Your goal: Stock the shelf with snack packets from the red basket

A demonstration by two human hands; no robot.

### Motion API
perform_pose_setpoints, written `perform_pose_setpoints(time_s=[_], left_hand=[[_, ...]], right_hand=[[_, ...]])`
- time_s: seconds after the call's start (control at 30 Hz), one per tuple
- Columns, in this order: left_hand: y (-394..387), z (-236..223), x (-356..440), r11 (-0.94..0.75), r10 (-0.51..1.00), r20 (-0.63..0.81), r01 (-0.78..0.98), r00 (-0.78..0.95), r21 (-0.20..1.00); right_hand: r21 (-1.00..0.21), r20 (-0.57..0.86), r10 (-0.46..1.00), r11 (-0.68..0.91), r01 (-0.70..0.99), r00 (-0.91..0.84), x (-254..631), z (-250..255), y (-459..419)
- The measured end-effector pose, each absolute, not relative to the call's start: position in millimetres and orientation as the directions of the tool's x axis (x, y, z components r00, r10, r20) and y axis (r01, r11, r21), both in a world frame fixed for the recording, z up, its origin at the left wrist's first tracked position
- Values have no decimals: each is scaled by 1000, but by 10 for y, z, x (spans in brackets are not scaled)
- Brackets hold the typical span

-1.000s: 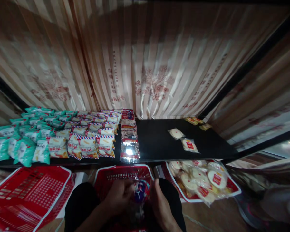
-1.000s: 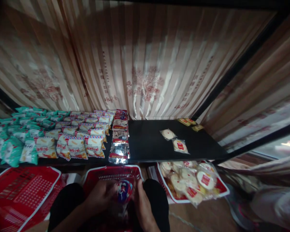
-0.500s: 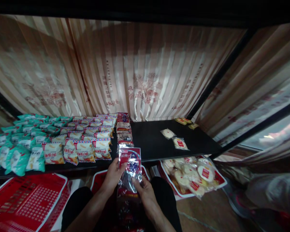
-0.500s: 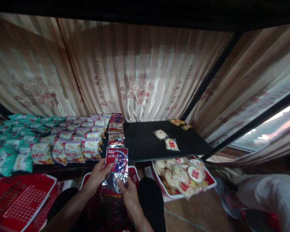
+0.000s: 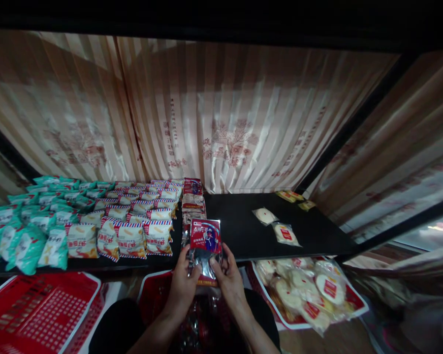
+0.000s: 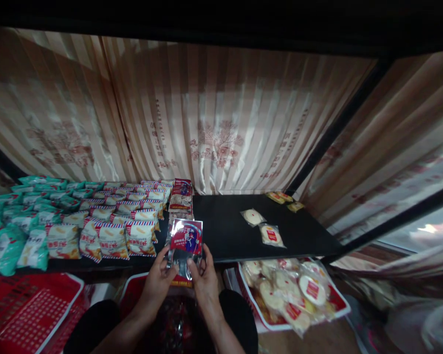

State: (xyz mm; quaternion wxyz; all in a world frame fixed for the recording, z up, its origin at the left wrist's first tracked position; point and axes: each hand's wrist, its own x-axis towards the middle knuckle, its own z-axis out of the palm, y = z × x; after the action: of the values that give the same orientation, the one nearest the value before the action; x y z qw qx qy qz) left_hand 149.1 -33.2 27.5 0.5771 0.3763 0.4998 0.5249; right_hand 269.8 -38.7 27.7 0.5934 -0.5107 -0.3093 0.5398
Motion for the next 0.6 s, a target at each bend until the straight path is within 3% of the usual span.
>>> perform_pose_setpoints(time_s=[0.13,0.37,0.6], left_hand=[[-71,315,1511,97,979,-110,-84,-169,992],[509,339,1553,81,973,-11,291,-232,953],[793,402,1598,70,925,167,586,-341,807]], right_hand=[[-979,-66,971,-19,-203,228,2677,321,-82],[-942,199,930,95,322,308,2718,325,570],[-858,290,925,137,495,247,2660,339,993]])
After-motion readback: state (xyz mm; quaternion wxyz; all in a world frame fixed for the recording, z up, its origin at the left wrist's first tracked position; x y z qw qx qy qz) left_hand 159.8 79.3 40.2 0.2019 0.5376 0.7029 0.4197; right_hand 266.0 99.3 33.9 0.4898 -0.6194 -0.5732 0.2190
